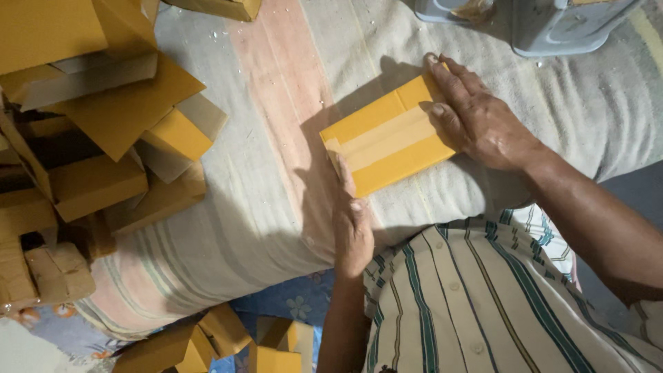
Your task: The person folds a flat yellow cardboard box into shape on a padded surface, places white paper padding and a black product box inside, closes the flaps, and seals the box with tape pulled from a desktop tape dispenser, then sets the finished box aside.
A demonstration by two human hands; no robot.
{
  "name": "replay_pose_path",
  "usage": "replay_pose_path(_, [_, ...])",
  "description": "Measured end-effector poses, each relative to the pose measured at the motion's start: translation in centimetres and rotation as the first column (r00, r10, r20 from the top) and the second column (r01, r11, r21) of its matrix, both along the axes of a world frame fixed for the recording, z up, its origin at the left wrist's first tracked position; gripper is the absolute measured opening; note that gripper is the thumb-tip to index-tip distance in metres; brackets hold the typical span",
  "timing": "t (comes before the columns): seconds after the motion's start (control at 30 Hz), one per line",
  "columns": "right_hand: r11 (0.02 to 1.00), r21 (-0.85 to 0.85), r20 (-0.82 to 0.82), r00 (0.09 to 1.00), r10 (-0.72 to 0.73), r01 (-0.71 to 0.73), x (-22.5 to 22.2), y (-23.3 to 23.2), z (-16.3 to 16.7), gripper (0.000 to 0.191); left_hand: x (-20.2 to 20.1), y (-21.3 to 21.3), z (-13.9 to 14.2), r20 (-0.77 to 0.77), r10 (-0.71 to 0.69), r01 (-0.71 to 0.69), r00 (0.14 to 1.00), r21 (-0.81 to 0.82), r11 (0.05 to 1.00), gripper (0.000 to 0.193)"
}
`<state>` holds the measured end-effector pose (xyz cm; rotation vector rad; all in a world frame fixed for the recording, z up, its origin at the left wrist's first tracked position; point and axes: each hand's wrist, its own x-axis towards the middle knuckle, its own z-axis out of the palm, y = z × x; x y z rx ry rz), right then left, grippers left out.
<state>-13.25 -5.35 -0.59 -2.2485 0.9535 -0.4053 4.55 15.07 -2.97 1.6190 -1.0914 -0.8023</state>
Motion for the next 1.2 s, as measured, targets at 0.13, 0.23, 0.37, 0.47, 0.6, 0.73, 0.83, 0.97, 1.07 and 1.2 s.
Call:
replay_pose_path(0.13, [1.000, 0.002, -0.063, 0.998, -0.006, 0.006, 0.1, -0.2, -0.1, 0.065, 1.1, -1.9, -0.1, 0.095, 0.031, -0.032, 0.995, 0.012, 0.999, 0.086])
replay_pose_path(0.23, [1.000, -0.010, -0.029, 1.000, 0.002, -0.003, 0.1, 0.0, -0.1, 0.063, 2.3, -4.1, -1.1, 0.066, 0.036, -0.038, 0.997, 0.025, 0.999, 0.094])
replay_pose_path(0.37, [0.997, 0.049, -0.092, 0.995, -0.050, 0.054, 0.2, 0.2, -0.3, 0.065, 4.5, -6.3, -2.6, 0.109, 0.015, -0.022, 0.994, 0.059, 0.998, 0.101])
replay_pose_path(0.47, [0.998, 0.042, -0.086, 0.995, -0.045, 0.048, 0.2, 0.3, -0.4, 0.066, 5.3, -7.1, -3.6, 0.075, 0.154, -0.160, 0.985, 0.084, 0.984, 0.101])
replay_pose_path(0.6, [0.999, 0.031, -0.069, 0.997, -0.031, 0.033, 0.2, 0.0, -0.5, 0.068, 4.3, -5.9, -4.3, 0.115, 0.088, -0.091, 0.989, 0.023, 0.996, 0.096])
replay_pose_path(0.73, [0.994, -0.073, -0.186, 0.978, -0.096, 0.084, 0.6, -0.1, -0.1, 0.076, 2.7, -3.8, -4.6, -0.045, 0.050, -0.061, 0.998, -0.273, 0.960, 0.083])
replay_pose_path(0.83, [0.872, -0.488, -0.314, 0.938, -0.146, -0.027, 2.1, 0.6, 0.3, 0.088, 2.9, -2.8, -4.7, 0.121, 0.184, -0.144, 0.975, -0.277, 0.950, 0.084])
replay_pose_path(0.97, [0.838, -0.453, -0.704, 0.699, -0.127, -0.305, 7.3, 1.9, 0.4, 0.099, 2.9, -3.2, -5.8, -0.134, 0.131, -0.176, 0.982, -0.425, 0.888, 0.062])
replay_pose_path(1.07, [0.876, -0.340, -0.665, 0.746, 0.032, -0.342, 11.3, 3.3, 0.6, 0.100, 2.9, -3.7, -7.3, -0.287, 0.041, -0.190, 0.957, -0.515, 0.836, 0.090])
replay_pose_path(1.2, [0.740, -0.577, -0.590, 0.803, -0.087, -0.344, 15.2, 5.3, 1.2, 0.092, 3.3, -3.7, -8.3, -0.776, -0.446, -0.433, 0.446, -0.623, 0.651, 0.100])
